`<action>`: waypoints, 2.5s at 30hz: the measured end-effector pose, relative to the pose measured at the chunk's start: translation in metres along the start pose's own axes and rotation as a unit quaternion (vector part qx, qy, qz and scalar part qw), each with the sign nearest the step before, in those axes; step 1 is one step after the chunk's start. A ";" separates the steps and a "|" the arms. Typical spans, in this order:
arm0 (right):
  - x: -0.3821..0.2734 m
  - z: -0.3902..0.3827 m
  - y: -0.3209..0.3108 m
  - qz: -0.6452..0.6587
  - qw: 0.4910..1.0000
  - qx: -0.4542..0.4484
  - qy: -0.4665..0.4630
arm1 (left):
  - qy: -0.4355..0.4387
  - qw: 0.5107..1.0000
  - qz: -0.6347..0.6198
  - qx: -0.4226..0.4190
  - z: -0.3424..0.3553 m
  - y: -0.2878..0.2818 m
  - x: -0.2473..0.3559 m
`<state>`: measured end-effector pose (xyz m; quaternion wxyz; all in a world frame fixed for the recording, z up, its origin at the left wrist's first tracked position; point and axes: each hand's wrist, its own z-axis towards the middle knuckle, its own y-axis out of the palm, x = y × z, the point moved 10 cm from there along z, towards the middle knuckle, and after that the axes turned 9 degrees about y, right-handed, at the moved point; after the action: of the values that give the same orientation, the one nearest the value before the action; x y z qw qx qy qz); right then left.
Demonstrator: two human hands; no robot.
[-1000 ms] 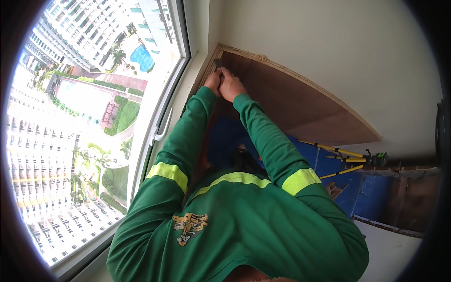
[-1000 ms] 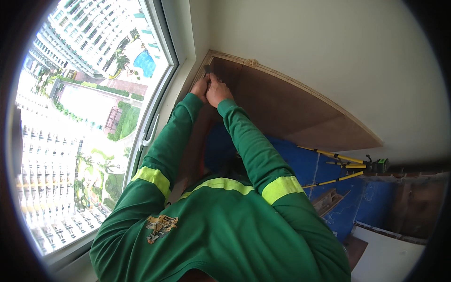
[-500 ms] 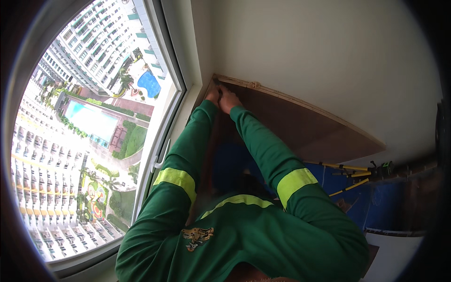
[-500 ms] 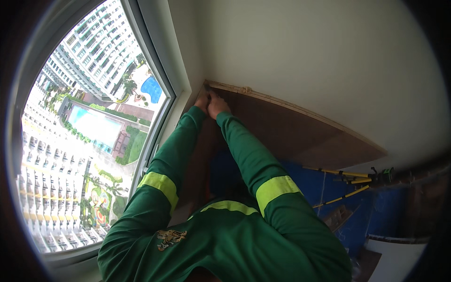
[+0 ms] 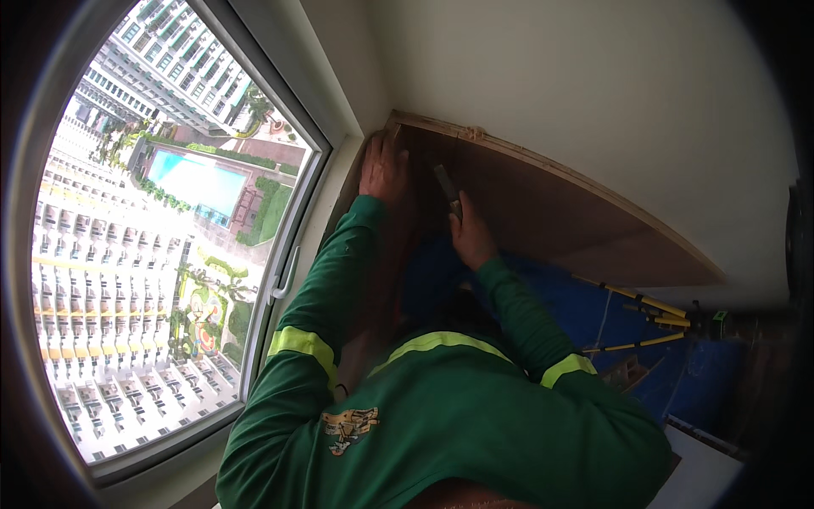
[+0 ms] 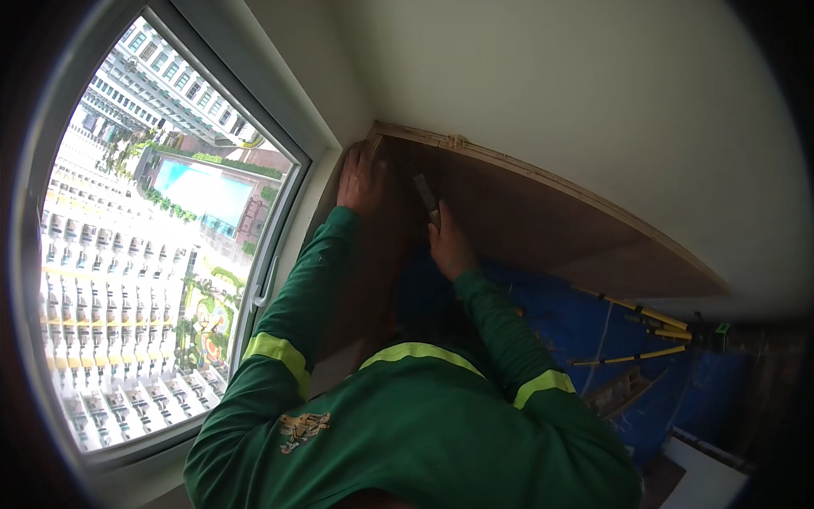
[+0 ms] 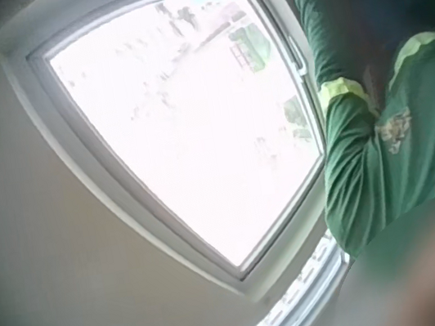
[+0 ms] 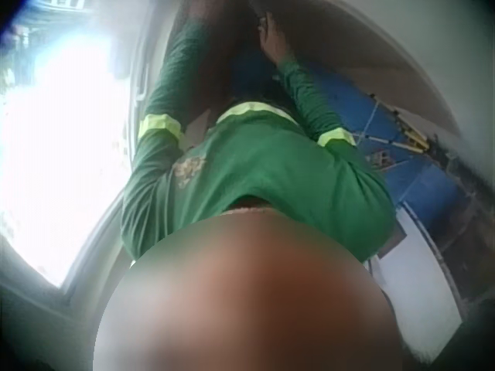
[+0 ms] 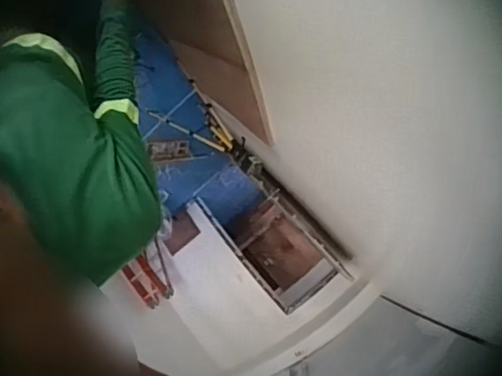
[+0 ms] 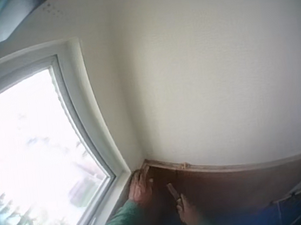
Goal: The person positions and secures a wooden trim piece along the top edge of a window frame. They use a tape measure to check dimensions and a utility knife to trim the wood for a precise fit. The person also moves around the room to retrieve tools and materials.
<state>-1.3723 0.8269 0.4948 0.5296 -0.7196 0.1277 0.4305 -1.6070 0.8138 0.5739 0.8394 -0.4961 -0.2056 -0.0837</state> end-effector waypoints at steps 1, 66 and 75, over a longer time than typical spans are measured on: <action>0.030 -0.023 -0.002 -0.002 1.000 0.003 0.016 | 0.058 0.997 0.044 0.012 0.010 0.004 0.006; 0.444 -0.354 0.040 0.097 0.889 0.029 0.447 | 0.214 0.758 0.588 -0.183 0.025 0.077 -0.022; 0.445 -0.396 0.041 -0.116 0.940 -0.002 0.320 | 0.069 0.933 -0.039 -0.352 -0.115 0.159 0.010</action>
<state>-0.9405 0.5858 0.1592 0.5057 -0.8304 0.2048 0.1133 -1.5132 0.7932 0.4027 0.6191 -0.7445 -0.1239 -0.2168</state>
